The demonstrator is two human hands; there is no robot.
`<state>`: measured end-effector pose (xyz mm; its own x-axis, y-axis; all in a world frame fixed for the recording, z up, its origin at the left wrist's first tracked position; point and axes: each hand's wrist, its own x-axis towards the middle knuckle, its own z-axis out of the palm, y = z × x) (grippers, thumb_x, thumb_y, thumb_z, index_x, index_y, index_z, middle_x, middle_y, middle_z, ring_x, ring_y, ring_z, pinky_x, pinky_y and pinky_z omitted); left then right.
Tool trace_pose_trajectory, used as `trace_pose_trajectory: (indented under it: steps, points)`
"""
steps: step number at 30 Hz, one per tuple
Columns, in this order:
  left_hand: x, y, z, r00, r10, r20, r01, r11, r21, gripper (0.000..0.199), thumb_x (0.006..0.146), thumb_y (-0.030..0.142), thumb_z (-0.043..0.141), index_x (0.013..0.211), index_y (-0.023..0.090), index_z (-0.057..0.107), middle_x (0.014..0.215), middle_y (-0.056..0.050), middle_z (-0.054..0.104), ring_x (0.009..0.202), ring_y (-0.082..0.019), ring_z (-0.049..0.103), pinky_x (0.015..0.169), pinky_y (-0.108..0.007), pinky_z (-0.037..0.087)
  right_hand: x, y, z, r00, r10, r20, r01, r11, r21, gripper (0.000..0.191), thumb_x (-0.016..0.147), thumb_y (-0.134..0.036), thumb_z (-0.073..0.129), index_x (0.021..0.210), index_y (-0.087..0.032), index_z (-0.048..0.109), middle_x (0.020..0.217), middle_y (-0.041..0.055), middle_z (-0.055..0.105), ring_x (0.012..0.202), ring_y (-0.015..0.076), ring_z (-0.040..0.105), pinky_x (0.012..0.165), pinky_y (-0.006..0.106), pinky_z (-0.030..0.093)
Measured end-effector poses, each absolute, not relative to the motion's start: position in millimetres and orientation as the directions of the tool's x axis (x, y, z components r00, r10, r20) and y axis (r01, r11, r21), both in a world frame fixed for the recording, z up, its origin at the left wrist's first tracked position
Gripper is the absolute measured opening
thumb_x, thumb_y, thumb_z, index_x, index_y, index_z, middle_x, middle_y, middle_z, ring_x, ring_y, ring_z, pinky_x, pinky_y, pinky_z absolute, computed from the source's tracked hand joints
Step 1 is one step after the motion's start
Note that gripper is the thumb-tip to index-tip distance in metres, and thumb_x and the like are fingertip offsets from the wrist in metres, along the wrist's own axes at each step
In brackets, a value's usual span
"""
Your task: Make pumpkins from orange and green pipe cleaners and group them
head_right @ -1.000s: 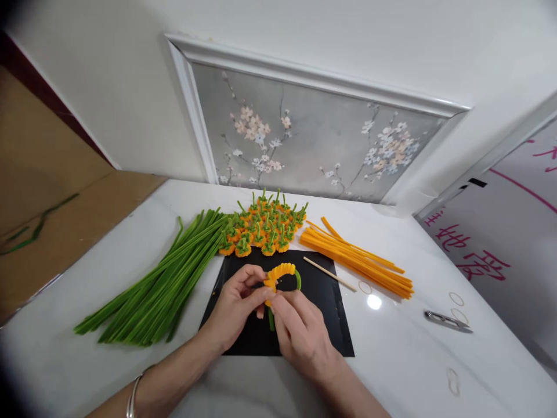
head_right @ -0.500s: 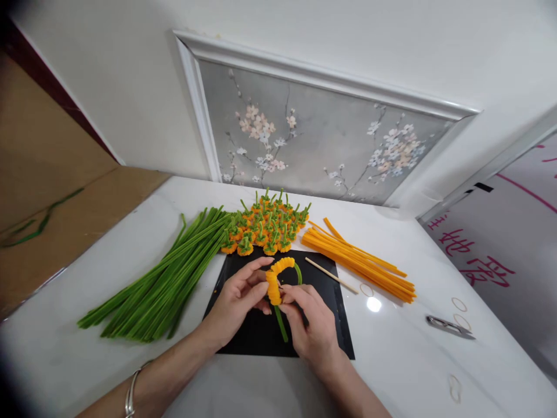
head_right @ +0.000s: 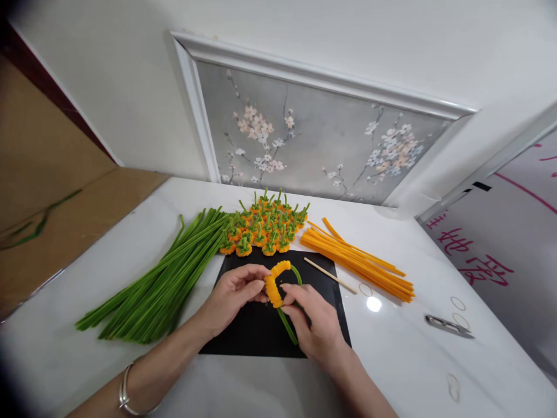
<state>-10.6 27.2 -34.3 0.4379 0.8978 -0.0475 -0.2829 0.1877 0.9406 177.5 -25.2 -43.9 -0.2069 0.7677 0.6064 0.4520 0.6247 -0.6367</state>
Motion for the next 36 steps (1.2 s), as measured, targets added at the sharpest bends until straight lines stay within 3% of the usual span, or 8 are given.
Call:
trace_pose_trajectory:
  steps: [4, 9, 19, 26, 31, 36]
  points:
    - [-2, 23, -37, 0.356, 0.930, -0.090, -0.303, 0.206, 0.930, 0.017, 0.076, 0.027, 0.073, 0.081, 0.016, 0.060, 0.076, 0.002, 0.059, 0.072, -0.010, 0.059, 0.066, -0.021, 0.050, 174, -24, -47, -0.350, 0.656, 0.668, 0.545, 0.723, -0.425, 0.038, 0.088, -0.003, 0.051, 0.121, -0.020, 0.055, 0.092, 0.0080, 0.066, 0.081, 0.0167, 0.063, 0.073, 0.029, 0.054]
    - [2, 17, -33, 0.366, 0.923, -0.119, -0.384, 0.266, 0.884, 0.021, 0.077, 0.025, 0.071, 0.089, 0.020, 0.055, 0.083, 0.003, 0.060, 0.078, -0.012, 0.064, 0.068, -0.022, 0.051, 169, -25, -50, -0.375, 0.561, 0.738, 0.633, 0.736, -0.238, 0.046, 0.084, 0.000, 0.053, 0.126, -0.019, 0.054, 0.093, 0.0098, 0.068, 0.079, 0.0176, 0.065, 0.067, 0.030, 0.053]
    - [4, 15, -35, 0.384, 0.900, -0.207, -0.374, 0.357, 0.856, 0.021, 0.077, 0.029, 0.072, 0.089, 0.016, 0.061, 0.081, 0.000, 0.061, 0.075, -0.010, 0.058, 0.069, -0.023, 0.052, 161, -24, -57, -0.297, 0.576, 0.762, 0.693, 0.679, -0.243, 0.046, 0.086, -0.002, 0.055, 0.128, -0.019, 0.053, 0.094, 0.0101, 0.067, 0.081, 0.0173, 0.064, 0.069, 0.029, 0.056]
    - [0, 21, -34, 0.363, 0.901, -0.238, -0.492, 0.403, 0.772, 0.024, 0.078, 0.029, 0.072, 0.093, 0.016, 0.058, 0.082, 0.000, 0.061, 0.071, -0.010, 0.061, 0.065, -0.022, 0.053, 171, -17, -46, -0.258, 0.571, 0.779, 0.770, 0.608, -0.191, 0.030, 0.083, -0.015, 0.065, 0.112, -0.022, 0.062, 0.107, 0.0114, 0.063, 0.110, 0.0291, 0.056, 0.088, 0.049, 0.051]
    - [2, 22, -37, 0.341, 0.903, -0.260, -0.493, 0.407, 0.769, 0.027, 0.075, 0.027, 0.075, 0.094, 0.016, 0.060, 0.085, -0.001, 0.065, 0.074, -0.012, 0.065, 0.070, -0.024, 0.053, 173, -16, -47, -0.284, 0.582, 0.762, 0.763, 0.618, -0.188, 0.020, 0.084, -0.008, 0.059, 0.093, -0.023, 0.066, 0.112, 0.0096, 0.061, 0.113, 0.0275, 0.054, 0.086, 0.046, 0.052]
    - [5, 19, -39, 0.339, 0.912, -0.229, -0.488, 0.379, 0.786, 0.026, 0.074, 0.028, 0.076, 0.093, 0.017, 0.061, 0.082, 0.002, 0.065, 0.070, -0.009, 0.064, 0.068, -0.020, 0.051, 162, -20, -41, -0.321, 0.597, 0.736, 0.725, 0.654, -0.215, 0.019, 0.084, -0.006, 0.054, 0.093, -0.019, 0.065, 0.105, 0.0096, 0.065, 0.108, 0.0253, 0.057, 0.088, 0.044, 0.050]
